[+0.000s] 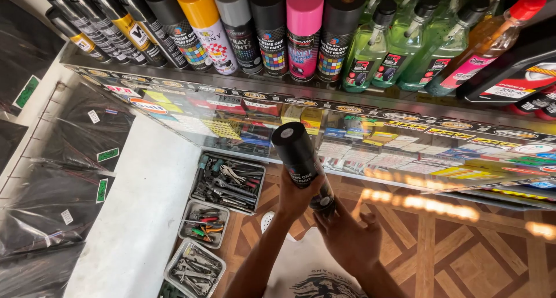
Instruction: Cleaning and organizing various spray paint cans on a retail shelf.
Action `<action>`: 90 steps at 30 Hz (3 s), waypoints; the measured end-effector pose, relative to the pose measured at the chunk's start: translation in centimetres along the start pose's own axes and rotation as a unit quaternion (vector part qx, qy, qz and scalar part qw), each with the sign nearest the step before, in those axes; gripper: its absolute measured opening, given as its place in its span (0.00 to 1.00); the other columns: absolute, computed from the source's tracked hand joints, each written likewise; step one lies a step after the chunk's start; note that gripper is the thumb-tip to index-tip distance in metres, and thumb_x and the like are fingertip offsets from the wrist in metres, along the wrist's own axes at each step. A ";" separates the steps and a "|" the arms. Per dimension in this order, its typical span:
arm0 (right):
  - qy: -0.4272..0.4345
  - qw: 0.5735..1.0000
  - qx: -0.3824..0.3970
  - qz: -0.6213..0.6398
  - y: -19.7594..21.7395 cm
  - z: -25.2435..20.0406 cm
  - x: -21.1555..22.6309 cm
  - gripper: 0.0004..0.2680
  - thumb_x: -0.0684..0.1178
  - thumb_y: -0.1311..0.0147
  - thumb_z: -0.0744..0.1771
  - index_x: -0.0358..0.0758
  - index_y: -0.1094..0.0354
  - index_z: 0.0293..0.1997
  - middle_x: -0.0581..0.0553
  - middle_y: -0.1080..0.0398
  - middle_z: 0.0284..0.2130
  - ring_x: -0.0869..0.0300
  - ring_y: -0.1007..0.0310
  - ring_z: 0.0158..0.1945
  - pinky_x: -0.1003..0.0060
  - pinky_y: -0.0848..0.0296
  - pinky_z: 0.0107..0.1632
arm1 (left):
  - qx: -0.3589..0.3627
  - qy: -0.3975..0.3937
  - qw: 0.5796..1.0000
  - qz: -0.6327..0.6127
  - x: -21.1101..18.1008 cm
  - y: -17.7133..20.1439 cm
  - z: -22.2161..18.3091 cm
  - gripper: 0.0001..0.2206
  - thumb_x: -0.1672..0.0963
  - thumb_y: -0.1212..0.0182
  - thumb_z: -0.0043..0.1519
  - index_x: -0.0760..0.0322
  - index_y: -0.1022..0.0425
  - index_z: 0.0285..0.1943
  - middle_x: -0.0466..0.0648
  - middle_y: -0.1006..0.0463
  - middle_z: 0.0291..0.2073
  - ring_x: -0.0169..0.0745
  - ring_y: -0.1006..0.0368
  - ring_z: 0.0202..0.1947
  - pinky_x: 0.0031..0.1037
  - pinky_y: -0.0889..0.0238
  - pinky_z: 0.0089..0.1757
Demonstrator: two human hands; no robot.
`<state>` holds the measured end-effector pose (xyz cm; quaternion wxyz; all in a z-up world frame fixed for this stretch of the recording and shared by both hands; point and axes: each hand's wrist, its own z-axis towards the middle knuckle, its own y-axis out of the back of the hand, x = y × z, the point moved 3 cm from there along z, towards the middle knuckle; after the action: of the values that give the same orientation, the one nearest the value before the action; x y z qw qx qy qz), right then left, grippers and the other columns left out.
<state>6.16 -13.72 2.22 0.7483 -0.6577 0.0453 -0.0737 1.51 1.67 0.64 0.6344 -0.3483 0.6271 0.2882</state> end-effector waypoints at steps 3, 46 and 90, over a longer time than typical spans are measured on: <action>-0.003 0.997 -0.041 -0.063 0.3 0.1 -0.1 0.28 0.50 0.63 0.66 0.21 0.59 0.74 0.23 0.43 0.69 0.43 0.51 0.76 0.51 0.59 0.76 | 0.001 0.000 0.999 -0.034 1.0 0.7 0.3 0.27 0.60 0.31 0.51 0.69 0.33 0.61 0.54 0.19 0.44 0.42 0.21 0.37 0.29 0.24 0.39; -0.020 0.959 -0.244 -0.140 5.0 -0.9 0.7 0.20 0.48 0.52 0.65 0.25 0.41 0.61 0.33 0.33 0.50 0.51 0.35 0.50 0.56 0.37 0.55 | 0.012 -0.057 0.997 0.041 0.2 1.2 -1.1 0.29 0.59 0.26 0.47 0.68 0.33 0.58 0.52 0.19 0.42 0.41 0.21 0.35 0.29 0.24 0.37; -0.159 0.851 -0.085 -0.494 3.6 9.9 10.2 0.28 0.57 0.48 0.64 0.35 0.41 0.73 0.36 0.30 0.61 0.51 0.31 0.63 0.53 0.35 0.63 | 0.075 0.063 0.990 0.100 0.0 2.3 -4.4 0.31 0.56 0.22 0.41 0.63 0.30 0.55 0.60 0.23 0.36 0.60 0.24 0.39 0.50 0.32 0.44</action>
<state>17.97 -5.34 0.19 0.5515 -0.6572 -0.3990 -0.3235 -3.00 -0.49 0.60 0.5860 -0.2531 0.7170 0.2802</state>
